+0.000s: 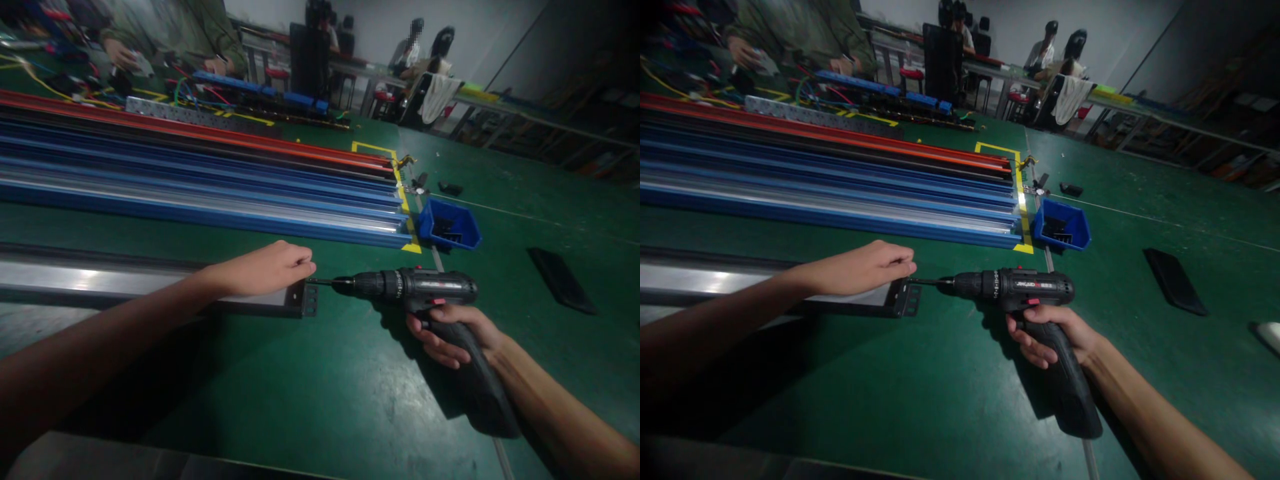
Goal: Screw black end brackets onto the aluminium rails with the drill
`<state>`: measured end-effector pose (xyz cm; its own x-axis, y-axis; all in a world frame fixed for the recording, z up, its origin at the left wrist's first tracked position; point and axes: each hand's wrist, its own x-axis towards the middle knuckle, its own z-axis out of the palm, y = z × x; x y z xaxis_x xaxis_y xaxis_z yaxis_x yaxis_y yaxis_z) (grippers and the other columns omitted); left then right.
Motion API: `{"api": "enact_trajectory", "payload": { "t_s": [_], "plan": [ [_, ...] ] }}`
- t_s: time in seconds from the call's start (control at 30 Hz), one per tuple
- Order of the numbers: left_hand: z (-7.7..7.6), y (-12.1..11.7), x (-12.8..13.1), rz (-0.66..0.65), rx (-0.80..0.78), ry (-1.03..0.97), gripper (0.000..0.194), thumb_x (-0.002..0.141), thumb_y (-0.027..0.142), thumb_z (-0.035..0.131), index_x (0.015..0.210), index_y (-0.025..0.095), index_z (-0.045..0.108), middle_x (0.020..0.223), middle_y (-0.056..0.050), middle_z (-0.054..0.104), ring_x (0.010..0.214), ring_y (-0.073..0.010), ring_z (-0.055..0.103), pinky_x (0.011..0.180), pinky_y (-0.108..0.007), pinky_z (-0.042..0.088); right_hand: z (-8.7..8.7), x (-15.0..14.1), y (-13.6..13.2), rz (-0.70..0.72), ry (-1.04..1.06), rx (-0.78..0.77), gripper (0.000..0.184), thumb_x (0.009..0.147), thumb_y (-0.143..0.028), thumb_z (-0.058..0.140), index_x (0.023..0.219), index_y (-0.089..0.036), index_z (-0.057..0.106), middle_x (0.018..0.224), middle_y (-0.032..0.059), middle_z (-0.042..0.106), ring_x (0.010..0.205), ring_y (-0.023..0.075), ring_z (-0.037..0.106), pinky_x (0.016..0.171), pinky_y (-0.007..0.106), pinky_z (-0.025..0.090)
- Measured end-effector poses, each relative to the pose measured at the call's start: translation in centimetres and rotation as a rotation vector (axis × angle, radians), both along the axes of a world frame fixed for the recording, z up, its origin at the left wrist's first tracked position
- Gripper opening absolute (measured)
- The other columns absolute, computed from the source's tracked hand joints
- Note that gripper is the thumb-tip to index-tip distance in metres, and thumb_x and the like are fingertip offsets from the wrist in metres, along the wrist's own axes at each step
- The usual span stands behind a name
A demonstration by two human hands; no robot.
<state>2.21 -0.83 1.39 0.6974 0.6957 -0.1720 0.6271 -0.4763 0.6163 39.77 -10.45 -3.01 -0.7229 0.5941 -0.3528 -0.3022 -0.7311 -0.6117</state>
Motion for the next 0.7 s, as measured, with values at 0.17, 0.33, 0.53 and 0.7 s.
{"api": "enact_trajectory", "payload": {
  "t_s": [0.17, 0.33, 0.53, 0.7],
  "plan": [
    [0.05, -0.01, 0.05, -0.008, -0.006, -0.009, 0.040, 0.102, 0.046, 0.037, 0.074, 0.019, 0.048, 0.073, 0.001, 0.053, 0.068, -0.0136, 0.047, 0.064, -0.029, 0.030, 0.02, -0.01, -0.01, 0.006, -0.008, -0.004, 0.031, 0.096, -0.028, 0.057, 0.104, -0.003, 0.073, 0.075, 0.0056, 0.065, 0.038, 0.0030, 0.050, 0.048, 0.019, 0.055],
    [0.08, 0.03, 0.11, -0.002, 0.001, 0.003, 0.041, 0.102, 0.047, 0.037, 0.073, 0.019, 0.047, 0.072, 0.001, 0.052, 0.067, -0.0135, 0.047, 0.064, -0.029, 0.029, 0.14, 0.02, 0.02, 0.012, -0.010, -0.006, 0.030, 0.096, -0.028, 0.058, 0.103, -0.003, 0.074, 0.075, 0.0053, 0.065, 0.038, 0.0033, 0.051, 0.048, 0.019, 0.055],
    [0.06, -0.01, 0.09, -0.003, -0.007, -0.004, 0.041, 0.102, 0.046, 0.037, 0.074, 0.019, 0.048, 0.073, 0.002, 0.053, 0.068, -0.0134, 0.047, 0.064, -0.030, 0.029, 0.09, 0.01, -0.12, -0.010, -0.022, -0.006, 0.030, 0.095, -0.028, 0.058, 0.101, -0.003, 0.073, 0.073, 0.0054, 0.065, 0.037, 0.0035, 0.050, 0.047, 0.020, 0.054],
    [-0.01, 0.08, -0.02, -0.001, -0.011, 0.000, 0.042, 0.102, 0.048, 0.037, 0.075, 0.019, 0.049, 0.074, 0.001, 0.054, 0.068, -0.0139, 0.048, 0.064, -0.030, 0.029, 0.03, 0.03, -0.20, -0.022, -0.030, 0.006, 0.029, 0.094, -0.028, 0.058, 0.100, -0.003, 0.073, 0.072, 0.0055, 0.065, 0.036, 0.0039, 0.050, 0.046, 0.020, 0.054]
  ]
}}
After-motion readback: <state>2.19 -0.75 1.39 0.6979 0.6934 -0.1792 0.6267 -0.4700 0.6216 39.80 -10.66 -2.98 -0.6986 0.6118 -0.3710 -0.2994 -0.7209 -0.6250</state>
